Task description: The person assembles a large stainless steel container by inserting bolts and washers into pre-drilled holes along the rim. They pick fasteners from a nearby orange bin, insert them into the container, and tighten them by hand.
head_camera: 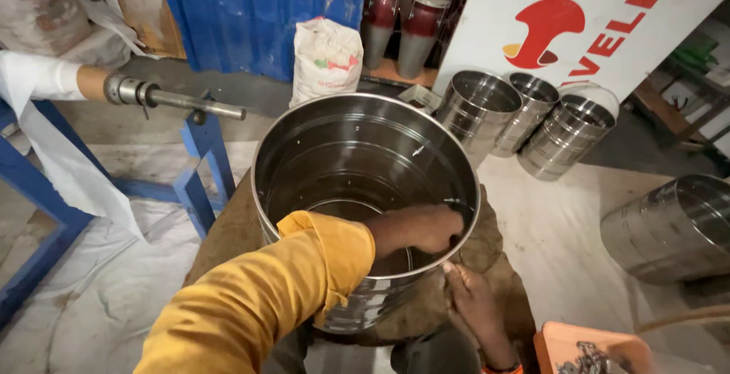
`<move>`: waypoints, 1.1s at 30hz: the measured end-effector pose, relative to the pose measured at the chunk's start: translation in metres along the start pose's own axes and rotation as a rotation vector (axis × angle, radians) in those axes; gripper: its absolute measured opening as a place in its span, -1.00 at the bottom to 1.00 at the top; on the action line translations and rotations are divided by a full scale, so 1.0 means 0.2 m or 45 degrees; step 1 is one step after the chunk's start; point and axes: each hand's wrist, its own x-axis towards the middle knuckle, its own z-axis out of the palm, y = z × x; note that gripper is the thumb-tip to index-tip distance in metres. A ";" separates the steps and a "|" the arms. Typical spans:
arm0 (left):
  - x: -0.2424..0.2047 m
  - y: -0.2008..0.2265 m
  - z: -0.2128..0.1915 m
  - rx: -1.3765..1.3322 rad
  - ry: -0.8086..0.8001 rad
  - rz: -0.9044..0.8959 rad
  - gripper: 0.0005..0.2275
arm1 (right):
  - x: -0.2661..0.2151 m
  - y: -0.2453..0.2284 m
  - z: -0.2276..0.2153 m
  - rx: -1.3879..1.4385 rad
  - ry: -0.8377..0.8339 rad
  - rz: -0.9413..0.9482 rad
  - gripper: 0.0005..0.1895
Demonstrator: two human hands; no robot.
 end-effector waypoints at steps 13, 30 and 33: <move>-0.01 0.03 -0.02 0.204 -0.092 -0.038 -0.76 | -0.01 -0.01 -0.01 0.186 -0.075 0.202 -0.50; -0.05 -0.05 0.04 0.048 -0.177 -0.029 -0.73 | -0.11 -0.12 -0.08 -0.983 0.323 -0.640 -0.74; -0.04 -0.07 0.07 0.102 -0.070 0.063 -0.71 | -0.09 -0.05 -0.06 -0.804 0.383 -0.620 -0.82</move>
